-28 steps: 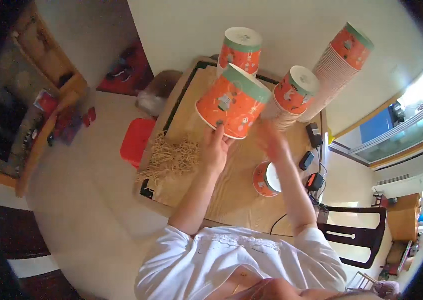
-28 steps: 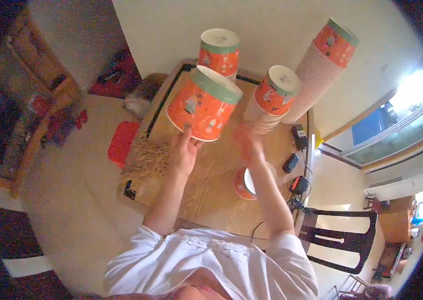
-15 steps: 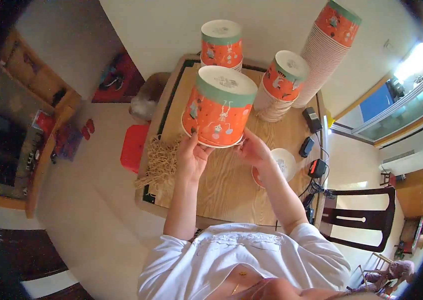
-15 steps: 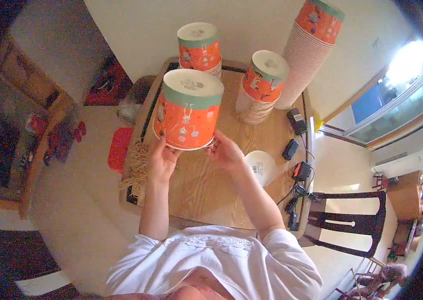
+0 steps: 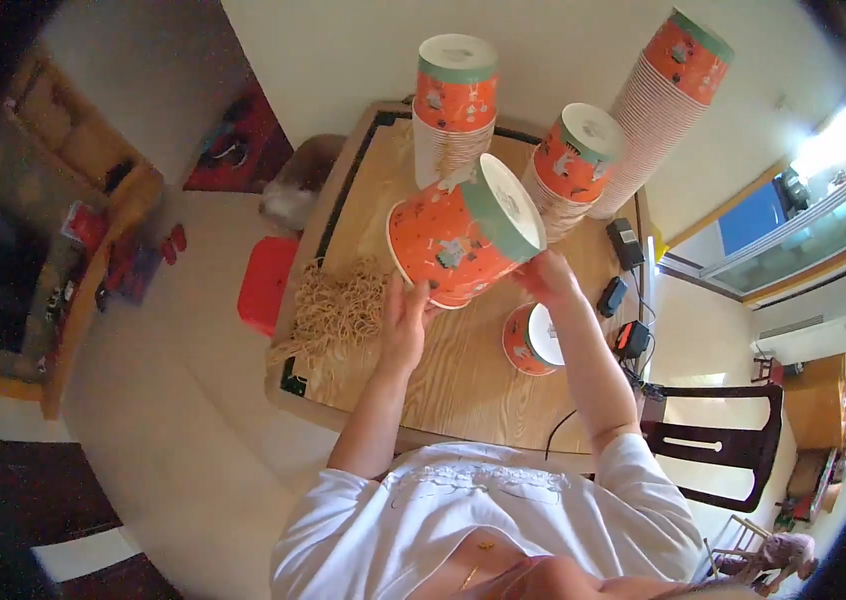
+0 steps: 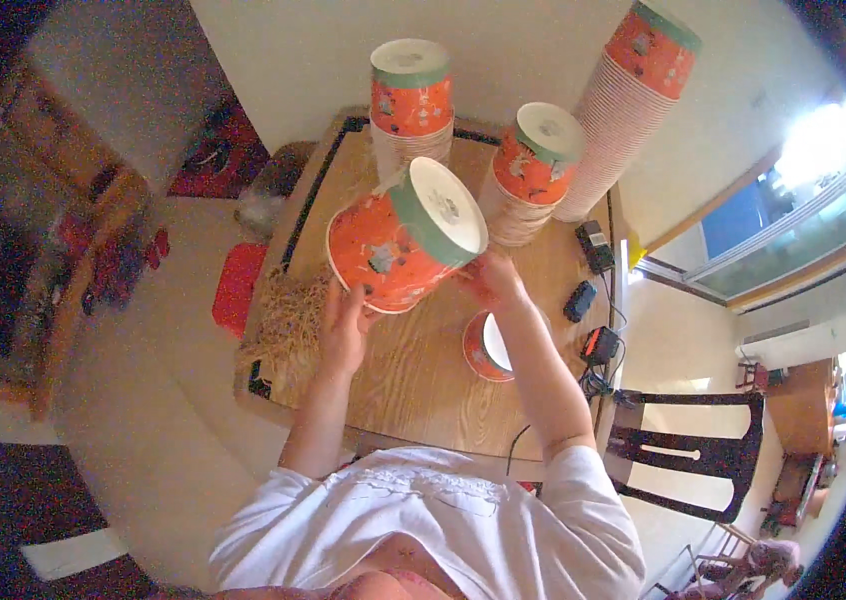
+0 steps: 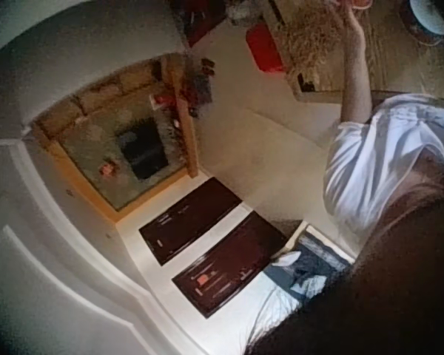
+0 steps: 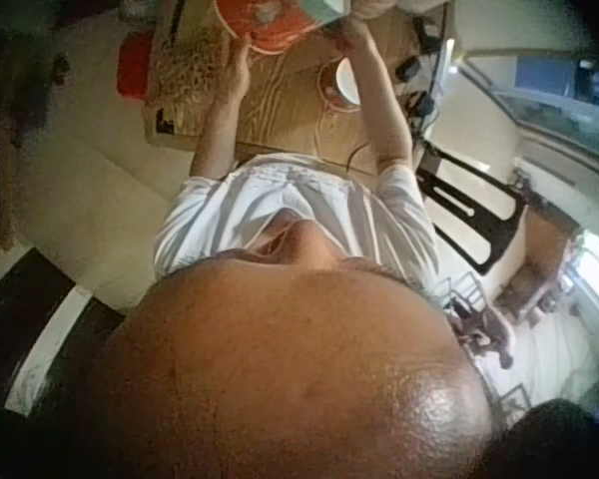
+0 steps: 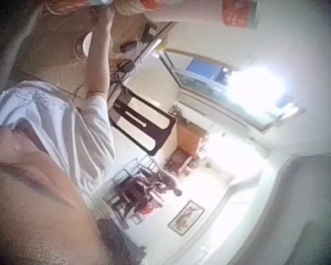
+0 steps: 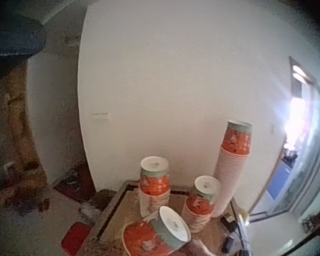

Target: Inspecting and stacking decorative paper cups on a table.

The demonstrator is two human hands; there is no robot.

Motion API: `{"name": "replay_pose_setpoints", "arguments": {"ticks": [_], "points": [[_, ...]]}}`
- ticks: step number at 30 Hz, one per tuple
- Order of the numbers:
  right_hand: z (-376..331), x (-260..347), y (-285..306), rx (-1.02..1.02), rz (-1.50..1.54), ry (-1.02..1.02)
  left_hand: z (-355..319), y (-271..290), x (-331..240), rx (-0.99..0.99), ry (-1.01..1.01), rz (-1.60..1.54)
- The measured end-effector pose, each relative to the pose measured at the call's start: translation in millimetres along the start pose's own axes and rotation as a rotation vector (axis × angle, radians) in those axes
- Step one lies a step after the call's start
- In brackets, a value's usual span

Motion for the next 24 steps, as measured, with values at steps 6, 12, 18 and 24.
{"name": "replay_pose_setpoints", "arguments": {"ticks": [6, 12, 18, 24], "points": [[-7, 75, -51, -0.024, -0.187, 0.35, 33, -9, -2, -0.121, 0.06, -0.2], [-19, 169, -106, 0.135, -0.229, 0.461, 108, -55, -65, 0.016, -0.108, -0.158], [32, 246, -142, -0.186, -0.55, 0.75, 205, -72, -86, 0.085, -0.244, -0.043], [107, 271, -144, -0.25, -0.815, 0.922, 296, -47, -52, 0.091, -0.227, 0.36]]}}
Point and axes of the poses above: each hand's wrist, its own z-axis towards the middle knuckle, its own y-axis out of the back of the hand, x = y × z, the point moved 3 cm from there along z, towards the middle knuckle, and after that the axes turned 7 degrees about -z, right-handed, at the moved point
